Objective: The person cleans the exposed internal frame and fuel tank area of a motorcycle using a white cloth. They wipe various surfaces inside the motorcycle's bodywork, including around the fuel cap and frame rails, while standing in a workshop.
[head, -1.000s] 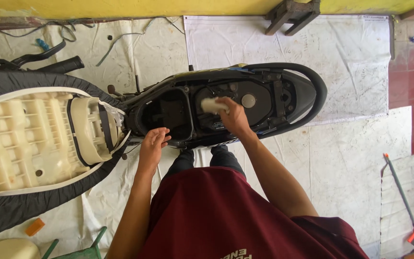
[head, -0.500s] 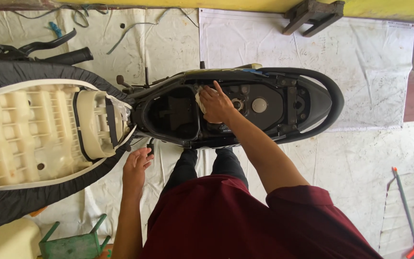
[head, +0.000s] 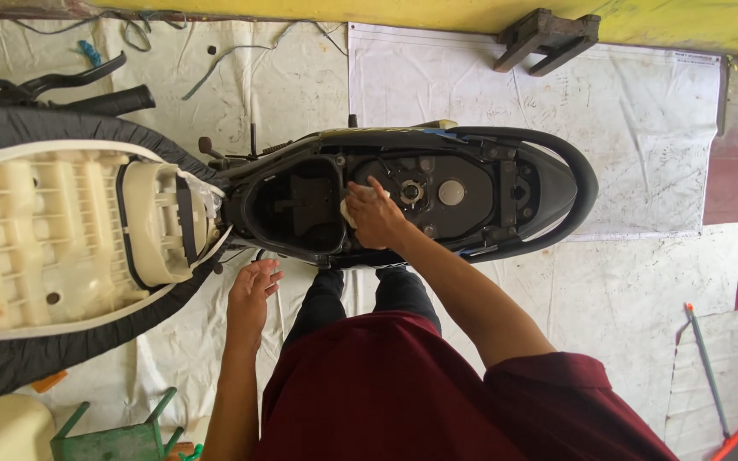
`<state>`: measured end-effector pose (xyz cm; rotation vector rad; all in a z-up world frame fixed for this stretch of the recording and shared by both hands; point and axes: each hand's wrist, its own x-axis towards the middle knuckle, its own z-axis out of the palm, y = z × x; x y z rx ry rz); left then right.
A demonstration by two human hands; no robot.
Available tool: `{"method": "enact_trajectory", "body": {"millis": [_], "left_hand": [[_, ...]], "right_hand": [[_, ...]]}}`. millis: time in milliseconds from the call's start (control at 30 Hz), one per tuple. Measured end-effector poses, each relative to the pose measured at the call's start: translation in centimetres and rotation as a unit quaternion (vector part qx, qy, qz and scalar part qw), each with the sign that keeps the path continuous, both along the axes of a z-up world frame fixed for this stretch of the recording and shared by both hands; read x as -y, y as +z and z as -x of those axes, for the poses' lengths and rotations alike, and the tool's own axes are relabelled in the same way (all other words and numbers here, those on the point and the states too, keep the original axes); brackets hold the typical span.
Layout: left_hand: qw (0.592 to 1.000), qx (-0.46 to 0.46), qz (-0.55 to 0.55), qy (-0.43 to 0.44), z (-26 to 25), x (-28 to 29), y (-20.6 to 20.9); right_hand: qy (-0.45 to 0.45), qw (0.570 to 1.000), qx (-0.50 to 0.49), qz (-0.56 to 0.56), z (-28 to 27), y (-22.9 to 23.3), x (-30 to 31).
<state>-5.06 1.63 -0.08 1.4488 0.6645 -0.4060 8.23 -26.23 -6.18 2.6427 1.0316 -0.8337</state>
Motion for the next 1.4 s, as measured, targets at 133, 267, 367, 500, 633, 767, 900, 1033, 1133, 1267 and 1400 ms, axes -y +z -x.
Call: {"method": "enact_trajectory", "body": {"millis": [133,267,367,500,633,767,900,1033,1133,1267,1400], "left_hand": [[1.000,-0.006,0.003,0.004,-0.5,0.7,0.5],[1.000,-0.016,0.000,0.000,-1.4,0.9,-0.4],[1.000,-0.016,-0.005,-0.015,-3.8,1.7,-0.7],[0.998,-0.007,-0.010,-0.059,-6.9,4.0,1.1],[0.995,0.017,0.009,-0.098,-9.2,6.3,-1.7],[0.976,0.065,0.000,-0.210,-10.9,9.7,-4.1],[0.912,0.144,-0.134,-0.361,-11.9,15.3,-5.7],[0.816,0.214,-0.256,-0.472,-12.1,18.7,-7.4],[0.751,0.132,-0.301,-0.572,-11.7,19.3,-9.4],[0.725,0.106,-0.330,-0.596,-11.7,20.0,-8.4],[0.732,0.064,-0.331,-0.592,-11.8,20.8,-7.8]], "right_hand": [[-0.019,0.999,-0.005,-0.043,3.3,0.6,1.3],[-0.025,0.985,0.038,-0.168,7.1,-0.1,4.1],[-0.063,0.966,0.005,-0.249,9.5,-0.1,8.8],[-0.145,0.928,0.229,-0.255,13.2,-0.5,15.9],[-0.332,0.844,0.359,-0.218,11.2,2.6,22.0],[-0.507,0.731,0.372,-0.265,7.2,5.8,23.0],[-0.455,0.790,0.245,-0.329,4.4,3.4,19.9],[-0.282,0.861,0.184,-0.382,0.1,2.8,13.1],[-0.163,0.904,0.154,-0.364,-3.0,3.3,10.0],[-0.034,0.954,0.068,-0.288,-5.9,0.9,11.4],[-0.028,0.955,0.022,-0.294,-6.2,0.4,16.9]]}}
